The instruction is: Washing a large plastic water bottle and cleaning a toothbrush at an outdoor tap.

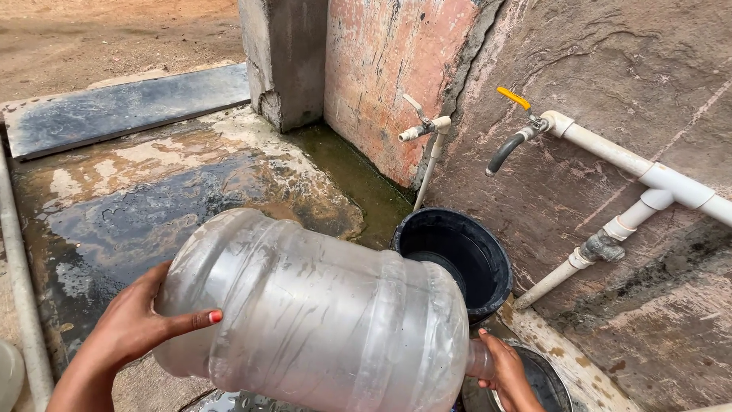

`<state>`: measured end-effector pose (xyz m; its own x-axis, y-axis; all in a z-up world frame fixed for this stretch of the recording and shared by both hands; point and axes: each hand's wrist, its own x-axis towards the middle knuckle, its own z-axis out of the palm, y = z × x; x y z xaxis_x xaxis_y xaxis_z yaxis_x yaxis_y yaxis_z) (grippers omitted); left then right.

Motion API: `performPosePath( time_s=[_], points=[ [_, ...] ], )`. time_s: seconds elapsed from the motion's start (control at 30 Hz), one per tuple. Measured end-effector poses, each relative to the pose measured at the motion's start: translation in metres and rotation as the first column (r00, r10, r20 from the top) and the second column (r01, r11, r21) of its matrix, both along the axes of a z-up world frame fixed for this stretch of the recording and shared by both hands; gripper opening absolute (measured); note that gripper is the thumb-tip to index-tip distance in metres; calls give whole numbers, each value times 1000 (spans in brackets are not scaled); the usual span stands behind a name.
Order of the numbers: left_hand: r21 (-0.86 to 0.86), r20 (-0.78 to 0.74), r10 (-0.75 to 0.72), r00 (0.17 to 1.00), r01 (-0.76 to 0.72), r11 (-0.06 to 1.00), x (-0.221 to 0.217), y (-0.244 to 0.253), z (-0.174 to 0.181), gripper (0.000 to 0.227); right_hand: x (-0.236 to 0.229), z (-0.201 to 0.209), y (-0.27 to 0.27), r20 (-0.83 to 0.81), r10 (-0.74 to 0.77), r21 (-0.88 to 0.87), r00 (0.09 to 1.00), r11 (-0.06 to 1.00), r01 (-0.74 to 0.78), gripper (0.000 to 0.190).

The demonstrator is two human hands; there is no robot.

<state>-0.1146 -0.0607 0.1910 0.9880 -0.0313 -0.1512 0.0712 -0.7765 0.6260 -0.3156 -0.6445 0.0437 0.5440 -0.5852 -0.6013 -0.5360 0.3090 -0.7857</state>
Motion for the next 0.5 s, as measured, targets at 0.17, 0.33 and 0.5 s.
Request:
performPosePath(
  time_s=[0.17, 0.33, 0.5],
  points=[
    [-6, 23, 19, 1000, -19, 1000, 1, -4, 0, 144, 1, -10, -3, -2, 7, 14, 1000, 1000, -7, 52],
    [78, 1, 97, 995, -97, 992, 0, -12, 4, 139, 4, -18, -3, 18, 42, 0, 999, 999, -42, 57],
    [73, 79, 162, 984, -168, 983, 3, -11, -9, 128, 6, -24, 1, -71, 19, -28, 997, 999, -22, 68]
  ],
)
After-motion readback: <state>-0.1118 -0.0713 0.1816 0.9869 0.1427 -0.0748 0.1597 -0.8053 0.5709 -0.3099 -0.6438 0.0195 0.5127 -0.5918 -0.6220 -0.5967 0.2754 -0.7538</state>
